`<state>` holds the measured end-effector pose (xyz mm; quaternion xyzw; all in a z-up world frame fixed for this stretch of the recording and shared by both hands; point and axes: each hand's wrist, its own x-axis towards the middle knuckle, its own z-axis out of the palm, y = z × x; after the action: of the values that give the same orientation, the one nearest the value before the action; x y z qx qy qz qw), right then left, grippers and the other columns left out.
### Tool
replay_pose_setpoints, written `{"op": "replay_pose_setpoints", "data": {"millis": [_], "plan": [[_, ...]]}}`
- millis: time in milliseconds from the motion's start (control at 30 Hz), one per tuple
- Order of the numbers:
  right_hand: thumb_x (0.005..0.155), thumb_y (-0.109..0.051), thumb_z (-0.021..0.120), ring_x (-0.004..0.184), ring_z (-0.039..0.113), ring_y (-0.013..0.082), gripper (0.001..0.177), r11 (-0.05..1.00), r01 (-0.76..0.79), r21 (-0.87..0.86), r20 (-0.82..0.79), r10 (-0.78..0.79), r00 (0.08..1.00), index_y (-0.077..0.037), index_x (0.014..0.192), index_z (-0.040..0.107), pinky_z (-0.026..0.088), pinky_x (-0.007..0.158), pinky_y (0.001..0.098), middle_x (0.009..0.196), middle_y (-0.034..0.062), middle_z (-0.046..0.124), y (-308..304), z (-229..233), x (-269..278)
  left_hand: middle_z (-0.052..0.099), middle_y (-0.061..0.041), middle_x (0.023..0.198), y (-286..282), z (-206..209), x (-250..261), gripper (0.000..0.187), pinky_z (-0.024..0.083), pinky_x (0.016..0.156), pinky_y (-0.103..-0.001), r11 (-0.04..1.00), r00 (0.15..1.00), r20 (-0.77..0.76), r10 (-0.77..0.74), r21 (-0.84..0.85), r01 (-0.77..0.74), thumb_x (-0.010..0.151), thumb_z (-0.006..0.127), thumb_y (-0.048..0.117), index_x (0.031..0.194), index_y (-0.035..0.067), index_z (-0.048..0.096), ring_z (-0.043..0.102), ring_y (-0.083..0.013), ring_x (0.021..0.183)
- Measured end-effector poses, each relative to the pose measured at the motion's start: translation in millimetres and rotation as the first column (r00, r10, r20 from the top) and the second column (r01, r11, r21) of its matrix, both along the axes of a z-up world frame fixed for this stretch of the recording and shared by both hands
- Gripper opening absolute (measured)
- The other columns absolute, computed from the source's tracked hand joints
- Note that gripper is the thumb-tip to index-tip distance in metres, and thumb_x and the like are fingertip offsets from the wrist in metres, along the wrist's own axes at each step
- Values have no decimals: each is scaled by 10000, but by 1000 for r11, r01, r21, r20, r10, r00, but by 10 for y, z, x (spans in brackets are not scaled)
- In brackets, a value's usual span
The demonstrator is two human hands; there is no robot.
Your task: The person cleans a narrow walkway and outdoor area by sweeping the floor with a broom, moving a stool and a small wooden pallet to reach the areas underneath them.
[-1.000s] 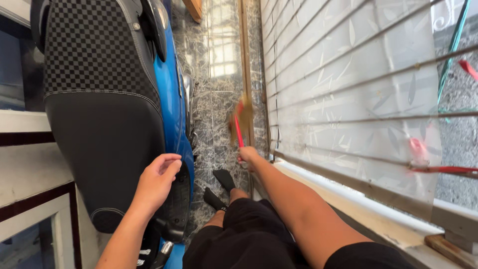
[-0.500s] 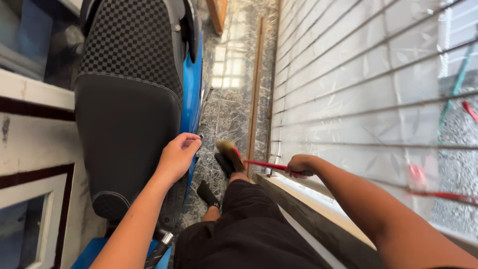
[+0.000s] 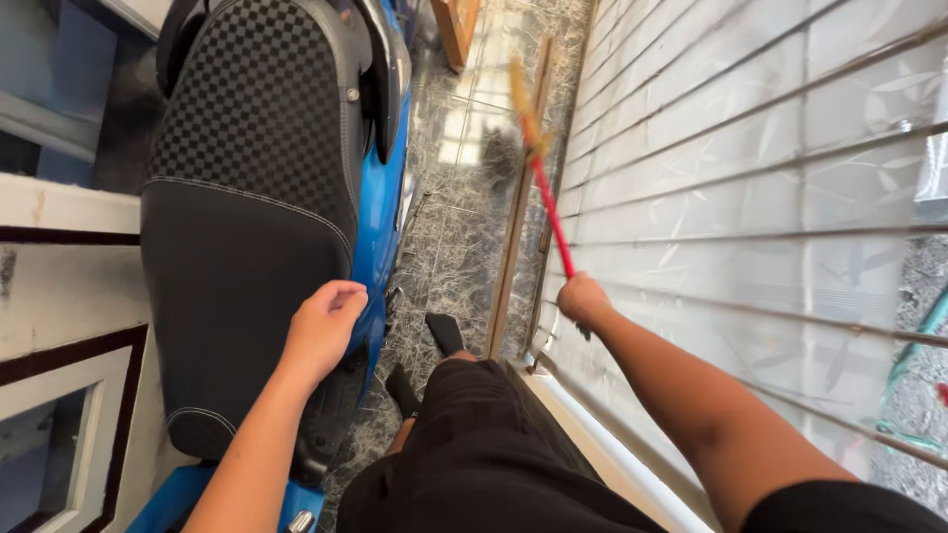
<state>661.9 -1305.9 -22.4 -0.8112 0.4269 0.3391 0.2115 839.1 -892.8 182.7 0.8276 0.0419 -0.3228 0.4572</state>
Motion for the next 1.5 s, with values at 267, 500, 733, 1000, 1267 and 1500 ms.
{"op": "replay_pose_setpoints", "data": {"millis": [267,500,733,1000,1267,1500], "plan": [[888,-199,790,512,620,194,272,850,142,507,-437,112,893,62,939,737,497,507,406,710,124,690,-642,-91,-302,768,-76,1050,-441,-107,334,319,556,853,-317,993,998,-57,34,-107,-40,917,658,297,1128,70,733,723,-168,982],[895,-217,639,672,651,315,306,977,-204,62,-185,212,960,30,1061,711,533,602,474,852,216,691,-706,-406,310,723,-32,954,-792,-815,413,303,529,743,-294,964,980,-200,17,-258,-70,934,649,299,1107,61,721,664,-130,864],[928,-116,509,626,737,329,312,997,-62,49,-5,62,998,58,1145,651,585,554,431,777,220,731,-203,746,640,714,1,982,-1040,-969,830,284,521,716,-280,940,975,-218,-32,-337,-44,967,618,317,1097,77,696,656,-100,870],[946,-296,684,507,576,163,300,798,-74,598,-344,339,876,0,899,702,493,476,374,663,73,635,-666,688,1046,719,-11,951,-1270,-1131,1218,283,512,690,-286,922,983,-183,35,-375,-103,959,625,298,1078,55,708,652,-107,850],[963,-243,668,502,582,157,208,606,-345,717,-268,697,665,-57,871,682,487,457,347,659,69,641,-1083,-810,2589,725,-10,963,-1598,-1189,1337,281,512,737,-280,934,932,-232,277,-164,-318,951,638,273,1096,51,732,644,-108,865],[996,-246,625,469,549,160,187,721,-276,635,-156,470,869,-121,867,677,443,431,360,633,67,626,-1614,-1566,4378,754,-18,1079,-1986,-932,1508,302,539,827,-290,923,892,-318,320,-105,-369,940,590,264,1152,92,719,686,-116,969]]}}
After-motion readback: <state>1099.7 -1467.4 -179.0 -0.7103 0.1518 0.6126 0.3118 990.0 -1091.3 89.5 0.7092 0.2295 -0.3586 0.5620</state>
